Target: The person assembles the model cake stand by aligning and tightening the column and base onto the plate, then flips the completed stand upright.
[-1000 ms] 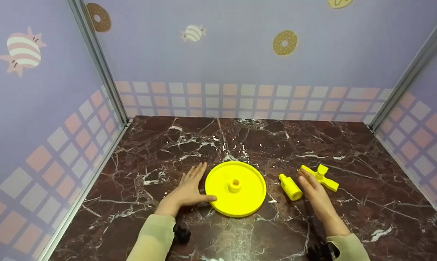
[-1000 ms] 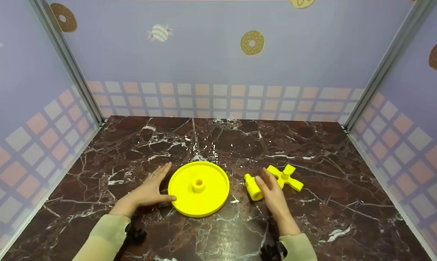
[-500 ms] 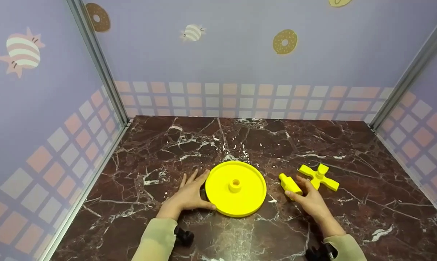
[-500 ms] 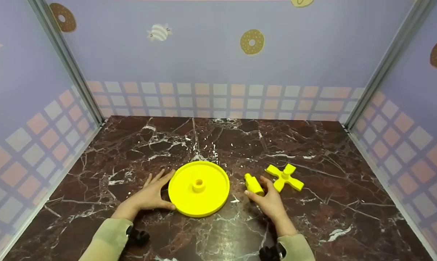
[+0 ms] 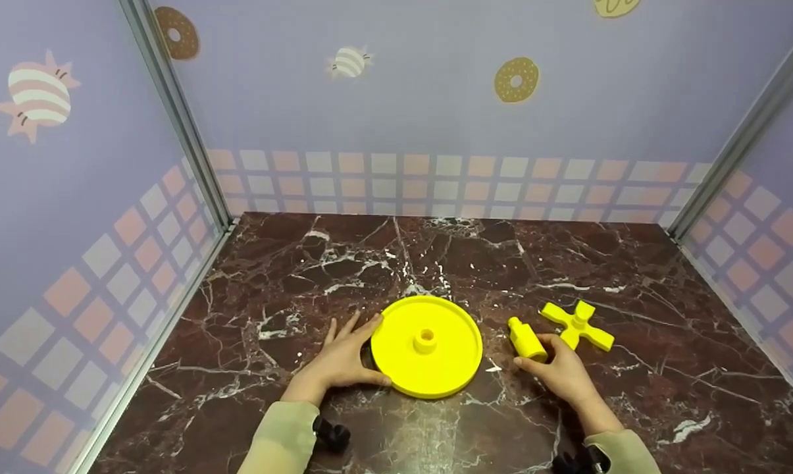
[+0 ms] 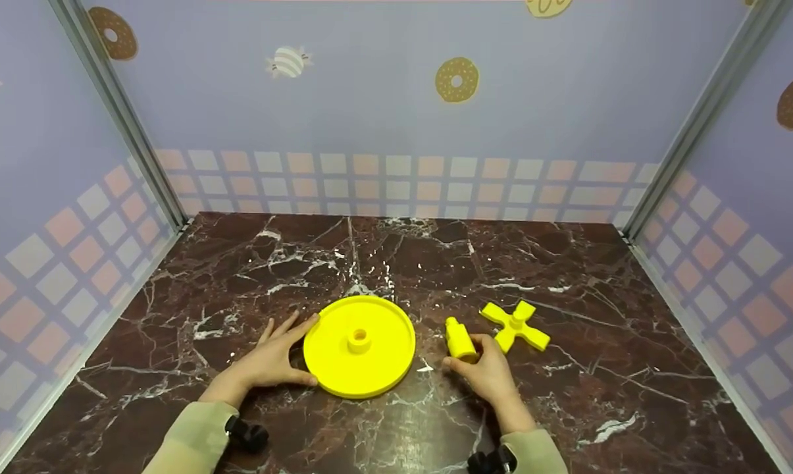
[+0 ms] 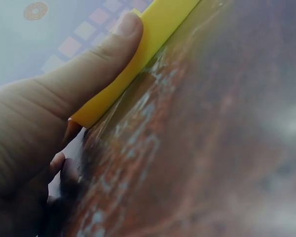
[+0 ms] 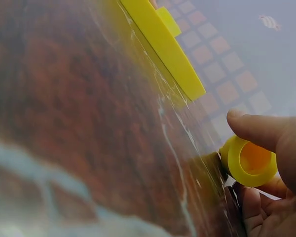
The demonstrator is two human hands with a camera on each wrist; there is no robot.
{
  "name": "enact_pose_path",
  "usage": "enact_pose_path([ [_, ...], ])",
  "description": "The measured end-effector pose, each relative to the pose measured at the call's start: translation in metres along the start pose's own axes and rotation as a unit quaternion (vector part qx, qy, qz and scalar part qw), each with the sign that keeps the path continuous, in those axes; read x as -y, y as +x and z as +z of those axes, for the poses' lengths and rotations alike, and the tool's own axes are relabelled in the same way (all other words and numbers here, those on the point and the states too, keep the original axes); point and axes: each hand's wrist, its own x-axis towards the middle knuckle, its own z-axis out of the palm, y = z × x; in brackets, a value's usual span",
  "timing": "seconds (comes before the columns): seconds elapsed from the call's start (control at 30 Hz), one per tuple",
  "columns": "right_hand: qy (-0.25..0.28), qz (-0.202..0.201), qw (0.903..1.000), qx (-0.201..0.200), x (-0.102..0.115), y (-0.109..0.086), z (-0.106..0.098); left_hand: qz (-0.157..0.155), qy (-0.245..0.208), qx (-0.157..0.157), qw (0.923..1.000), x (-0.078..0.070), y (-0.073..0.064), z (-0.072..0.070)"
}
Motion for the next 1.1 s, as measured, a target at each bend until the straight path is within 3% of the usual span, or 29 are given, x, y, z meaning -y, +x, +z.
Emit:
enact_pose_path([
  [0.17, 0.005, -0.002, 1.0000, 0.007, -0.0016, 0.0007, 0.0010, 0.000, 0.004, -0.001, 1.0000, -0.0017, -0.0004, -0.0001],
  [0.67, 0.039, 0.015, 0.9987, -0.030, -0.0024, 0.0001, 0.0036, -0.023, 0.015, 0.003, 0.9996, -0.0020, -0.0003, -0.0008],
  [1.1, 0.058, 0.026, 0.9967, -0.050, -0.0017, 0.0015, 0.0020, -0.015, 0.014, -0.004, 0.9998, -0.0015, -0.0003, 0.0004],
])
